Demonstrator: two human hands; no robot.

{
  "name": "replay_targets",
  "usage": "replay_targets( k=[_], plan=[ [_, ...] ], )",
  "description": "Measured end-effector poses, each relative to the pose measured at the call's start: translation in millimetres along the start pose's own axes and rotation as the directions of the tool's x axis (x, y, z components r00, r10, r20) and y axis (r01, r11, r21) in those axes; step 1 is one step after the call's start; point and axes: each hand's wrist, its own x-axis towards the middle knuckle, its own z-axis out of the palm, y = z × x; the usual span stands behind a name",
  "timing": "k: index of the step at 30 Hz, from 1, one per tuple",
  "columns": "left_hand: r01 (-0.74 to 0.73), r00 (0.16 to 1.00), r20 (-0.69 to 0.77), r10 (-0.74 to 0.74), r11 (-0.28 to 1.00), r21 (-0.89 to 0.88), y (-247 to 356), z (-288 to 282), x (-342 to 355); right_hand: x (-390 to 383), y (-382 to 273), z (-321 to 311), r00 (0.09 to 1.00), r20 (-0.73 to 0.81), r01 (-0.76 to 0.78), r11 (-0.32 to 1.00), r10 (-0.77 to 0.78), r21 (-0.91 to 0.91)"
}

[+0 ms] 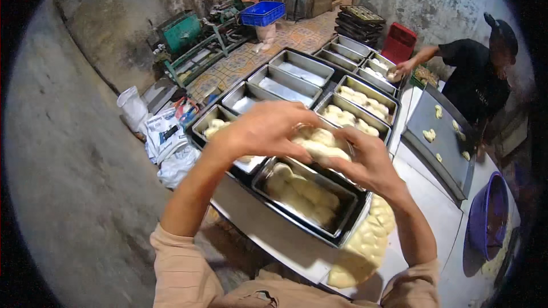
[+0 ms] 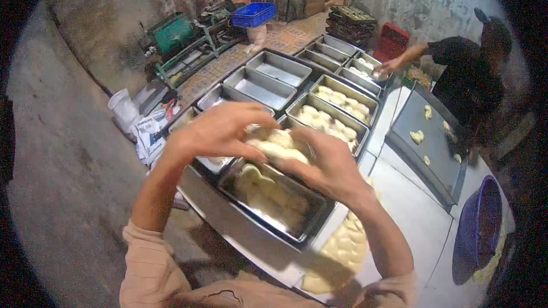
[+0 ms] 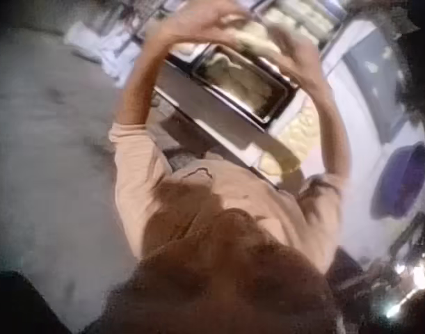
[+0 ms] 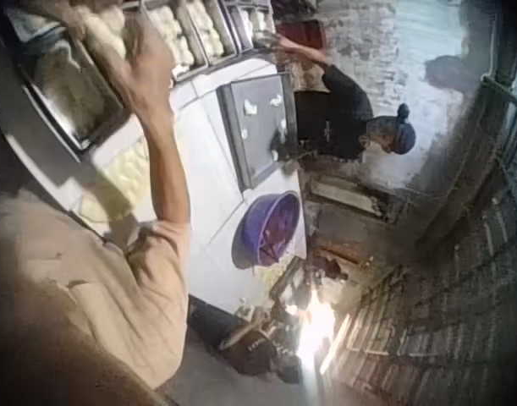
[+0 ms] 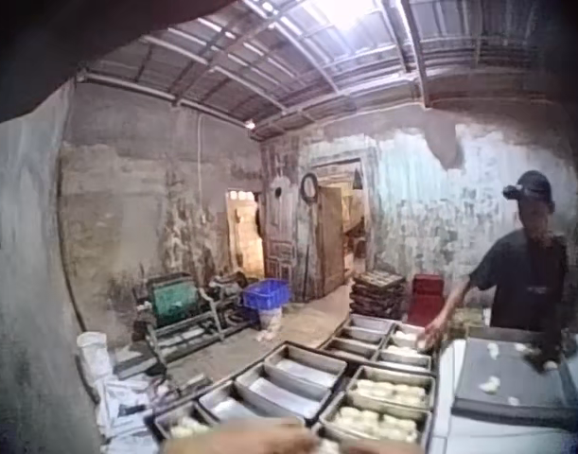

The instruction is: The person tears pieces of dough, fills them with chocolate from a bowl, and shapes them into small buns by hand. They then place the filled dough buns into metal baking pans.

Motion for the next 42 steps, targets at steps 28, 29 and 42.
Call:
replay_targets(
  k=[28, 29, 42],
  plan=[
    [0.113, 0.975, 0.176, -0.134, 0.986, 0.122, -217, -35, -29, 165, 25, 110, 0.992, 0.127, 0.049, 0.845, 0.023, -0.532],
    [0.124, 0.981, 0.122, -0.153, 0.969, 0.215, -216, -35, -29, 169, 29, 104, 0.995, 0.098, 0.044, 0.848, 0.01, -0.529],
    [0.259, 0.966, -0.05, -0.255, 0.921, 0.293, -231, -7, -28, 157, 54, 107, 0.997, 0.067, 0.006, 0.877, 0.029, -0.48]
  ],
)
